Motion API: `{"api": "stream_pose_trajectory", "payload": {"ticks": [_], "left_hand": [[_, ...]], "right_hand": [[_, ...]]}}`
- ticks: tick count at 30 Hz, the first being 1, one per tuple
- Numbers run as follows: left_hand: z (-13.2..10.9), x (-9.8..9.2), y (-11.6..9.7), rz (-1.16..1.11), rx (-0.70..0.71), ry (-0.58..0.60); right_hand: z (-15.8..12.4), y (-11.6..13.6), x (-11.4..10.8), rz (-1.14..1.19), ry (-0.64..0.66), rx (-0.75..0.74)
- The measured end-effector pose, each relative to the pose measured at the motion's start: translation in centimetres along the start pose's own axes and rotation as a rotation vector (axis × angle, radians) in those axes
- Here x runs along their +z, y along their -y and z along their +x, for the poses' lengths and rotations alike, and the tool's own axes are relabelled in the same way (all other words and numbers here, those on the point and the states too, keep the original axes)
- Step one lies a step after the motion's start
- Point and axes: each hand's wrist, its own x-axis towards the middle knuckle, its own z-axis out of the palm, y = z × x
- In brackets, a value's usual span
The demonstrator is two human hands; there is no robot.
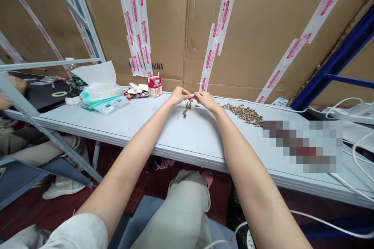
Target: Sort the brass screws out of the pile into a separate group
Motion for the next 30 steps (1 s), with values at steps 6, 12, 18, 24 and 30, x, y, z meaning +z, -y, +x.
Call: {"api": "stream_pose_trajectory", "payload": {"ticks": [6,12,18,24,30], "left_hand": [[-0.4,-0.3,-0.4,0.012,-0.012,0.044],[-0.4,0.5,-0.6,0.228,0.025,-0.066],[-0.1,0.6,-0.2,0.196,0.016,-0.028],[-0.1,0.3,0.3,0.082,0.006,0.055],[-0.9,1.4,-1.0,0.425,0.001,-0.146]], "right_hand": [[-0.1,-0.1,-0.1,0.065,0.058,-0.03],[0.2,-1.6,0.2,0.087,0.103,-0.042],[0.3,-1.3,0.2,-0.02,-0.003,-0.072],[0.1,-0.5,-0.2,-0.16,0.007,-0.096],[-0.1,-0.4,0.1,-0.229,0.038,-0.072]]}}
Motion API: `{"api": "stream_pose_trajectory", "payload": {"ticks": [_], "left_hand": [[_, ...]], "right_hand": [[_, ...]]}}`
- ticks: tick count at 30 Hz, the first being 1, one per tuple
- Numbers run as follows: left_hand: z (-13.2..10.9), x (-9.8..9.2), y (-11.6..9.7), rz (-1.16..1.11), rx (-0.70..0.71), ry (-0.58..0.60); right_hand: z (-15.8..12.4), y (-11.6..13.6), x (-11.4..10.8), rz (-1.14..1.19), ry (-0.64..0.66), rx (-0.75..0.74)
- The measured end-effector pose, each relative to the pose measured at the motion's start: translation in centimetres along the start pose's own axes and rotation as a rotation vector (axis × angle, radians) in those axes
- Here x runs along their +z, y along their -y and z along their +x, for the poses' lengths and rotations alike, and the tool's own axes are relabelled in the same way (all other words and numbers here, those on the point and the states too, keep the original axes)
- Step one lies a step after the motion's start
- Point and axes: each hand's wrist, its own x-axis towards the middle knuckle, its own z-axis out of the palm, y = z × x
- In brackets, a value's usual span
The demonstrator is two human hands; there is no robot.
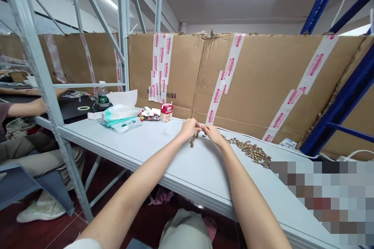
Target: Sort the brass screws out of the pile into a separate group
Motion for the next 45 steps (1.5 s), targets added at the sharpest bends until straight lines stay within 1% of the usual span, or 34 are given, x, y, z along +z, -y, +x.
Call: {"api": "stream_pose_trajectory", "payload": {"ticks": [2,3,6,9,11,13,15,18,20,23,26,30,34,39,41,45], "left_hand": [[-0.1,-0.1,-0.2,0.066,0.024,-0.035],[-0.1,-0.3,-0.2,0.075,0.022,-0.034],[0.2,-1.4,0.6,0.096,-0.047,-0.017],[0.5,-3.3,2.2,0.265,-0.175,-0.037],[0.4,-4.8,3.6,0.384,-0.31,0.004],[0.1,-6.2,4.9,0.41,-0.394,0.046],[-0.2,-7.2,5.9,0.407,-0.461,0.092],[-0.4,-7.8,6.7,0.375,-0.51,0.213],[-0.3,-7.5,6.7,0.359,-0.497,0.26],[-0.1,-6.4,6.7,0.306,-0.418,0.289],[0.0,-5.2,6.9,0.251,-0.328,0.308],[-0.1,-4.1,7.0,0.255,-0.234,0.333],[-0.3,-3.7,6.3,0.277,-0.191,0.332],[-0.4,-3.7,5.8,0.306,-0.153,0.292],[-0.3,-3.7,6.0,0.306,-0.148,0.259],[0.1,-3.5,6.4,0.259,-0.153,0.183]], "right_hand": [[0.0,0.3,-0.1,-0.041,0.001,0.032],[-0.1,0.4,-0.3,-0.069,0.003,0.062],[-0.4,0.2,-1.3,-0.221,-0.013,0.243],[-1.2,-0.6,-2.4,-0.472,-0.012,0.451],[-1.8,-1.2,-2.9,-0.606,-0.004,0.535],[-2.0,-1.4,-3.1,-0.672,-0.03,0.571],[-1.9,-1.3,-3.1,-0.643,-0.032,0.537],[-1.3,-0.6,-2.3,-0.449,0.081,0.352],[-0.9,-0.1,-1.5,-0.381,0.149,0.246],[-0.8,0.1,-0.3,-0.432,0.174,0.187],[-1.0,-0.1,0.2,-0.479,0.153,0.178],[-1.0,-0.3,0.0,-0.501,0.12,0.199],[-0.8,-0.1,-0.4,-0.462,0.019,0.234],[-0.4,0.3,-0.7,-0.276,-0.117,0.275],[-0.2,0.3,-0.6,-0.16,-0.141,0.251],[0.2,0.3,-0.2,0.107,-0.14,0.145]]}}
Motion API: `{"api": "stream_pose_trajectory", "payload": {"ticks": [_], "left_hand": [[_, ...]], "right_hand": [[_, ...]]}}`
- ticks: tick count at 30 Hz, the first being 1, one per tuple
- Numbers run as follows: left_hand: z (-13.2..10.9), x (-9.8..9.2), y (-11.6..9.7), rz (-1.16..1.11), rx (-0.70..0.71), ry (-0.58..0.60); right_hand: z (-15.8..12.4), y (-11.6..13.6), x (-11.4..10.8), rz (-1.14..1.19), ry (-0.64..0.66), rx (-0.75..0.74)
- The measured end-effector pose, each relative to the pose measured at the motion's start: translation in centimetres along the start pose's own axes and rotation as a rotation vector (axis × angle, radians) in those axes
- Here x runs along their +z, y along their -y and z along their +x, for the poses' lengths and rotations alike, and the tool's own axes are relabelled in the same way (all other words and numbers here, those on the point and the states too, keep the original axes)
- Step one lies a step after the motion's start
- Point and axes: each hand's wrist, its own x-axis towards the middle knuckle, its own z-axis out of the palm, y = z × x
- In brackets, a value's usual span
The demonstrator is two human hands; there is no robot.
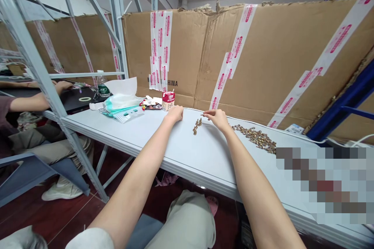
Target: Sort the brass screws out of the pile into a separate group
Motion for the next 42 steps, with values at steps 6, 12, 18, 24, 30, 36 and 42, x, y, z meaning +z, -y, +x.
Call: {"api": "stream_pose_trajectory", "payload": {"ticks": [6,12,18,24,30,36,42], "left_hand": [[0.7,0.4,-1.4,-0.478,0.087,-0.077],[0.5,0.9,-2.8,-0.939,0.016,-0.039],[0.7,1.1,-2.5,-1.035,-0.066,0.006],[0.4,1.1,-2.6,-1.158,-0.033,0.053],[0.3,1.5,-3.4,-1.195,-0.023,-0.064],[0.1,2.0,-4.8,-1.19,0.009,-0.181],[0.4,2.2,-5.0,-1.199,0.053,-0.23]], "right_hand": [[0.1,1.0,1.0,0.254,-0.007,-0.149],[0.1,1.4,1.1,0.279,-0.061,-0.166],[0.1,1.7,0.9,0.297,-0.135,-0.165],[0.0,1.7,0.8,0.279,-0.148,-0.185],[0.0,1.8,1.0,0.288,-0.154,-0.196],[-0.3,2.0,0.8,0.239,-0.225,-0.102],[-0.1,1.4,0.6,0.269,-0.207,-0.143]]}}
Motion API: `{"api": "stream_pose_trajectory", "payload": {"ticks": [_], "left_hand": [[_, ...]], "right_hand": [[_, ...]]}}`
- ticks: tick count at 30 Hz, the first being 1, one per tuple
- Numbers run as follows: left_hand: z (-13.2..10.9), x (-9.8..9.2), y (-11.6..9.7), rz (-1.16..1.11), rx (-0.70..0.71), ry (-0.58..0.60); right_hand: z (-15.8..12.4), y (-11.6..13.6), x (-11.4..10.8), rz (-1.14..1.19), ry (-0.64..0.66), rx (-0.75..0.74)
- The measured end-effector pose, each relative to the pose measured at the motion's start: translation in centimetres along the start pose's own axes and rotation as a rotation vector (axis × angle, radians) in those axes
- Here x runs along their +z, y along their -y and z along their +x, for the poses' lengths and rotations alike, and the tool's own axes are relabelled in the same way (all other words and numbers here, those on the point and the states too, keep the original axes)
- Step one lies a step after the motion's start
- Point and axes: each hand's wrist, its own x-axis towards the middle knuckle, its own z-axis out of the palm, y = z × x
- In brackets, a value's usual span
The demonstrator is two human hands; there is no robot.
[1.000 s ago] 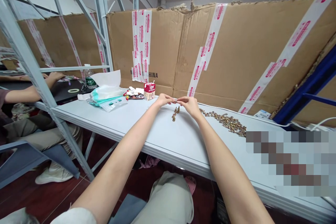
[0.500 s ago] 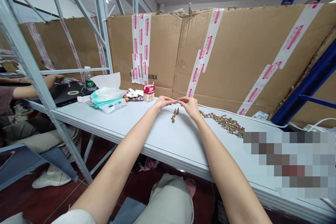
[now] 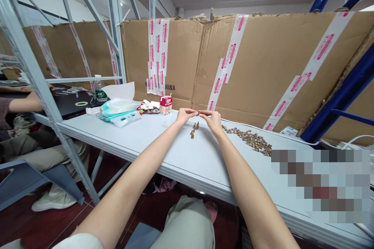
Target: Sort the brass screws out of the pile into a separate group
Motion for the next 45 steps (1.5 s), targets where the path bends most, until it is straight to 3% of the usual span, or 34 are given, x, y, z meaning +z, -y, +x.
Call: {"api": "stream_pose_trajectory", "payload": {"ticks": [6,10,16,21,28,31,36,39,45], "left_hand": [[0.2,0.4,0.1,0.008,0.104,0.031],[0.3,0.5,-0.1,0.072,0.192,0.008],[0.1,0.4,-0.7,0.169,0.267,0.035],[0.1,0.4,-0.7,0.271,0.297,0.051],[0.1,0.1,-1.0,0.292,0.29,0.002],[-0.1,0.2,-1.4,0.346,0.337,0.029],[-0.5,0.5,-1.8,0.436,0.41,0.041],[-0.6,0.5,-1.9,0.389,0.351,-0.002],[-0.4,0.2,-1.9,0.343,0.326,-0.04]], "right_hand": [[-0.1,-0.1,-0.2,-0.269,-0.091,-0.063],[-0.3,0.4,-0.3,-0.374,-0.065,-0.088],[0.1,0.0,0.1,-0.121,0.024,-0.038],[0.3,-0.4,0.5,0.199,0.13,0.107],[0.1,0.1,0.1,0.142,0.171,0.017],[0.3,-0.1,0.2,0.249,0.179,0.059],[0.3,-0.1,-0.1,0.421,0.31,0.207],[0.2,0.1,-0.5,0.38,0.275,0.174],[0.2,0.2,-0.5,0.059,0.149,-0.011]]}}
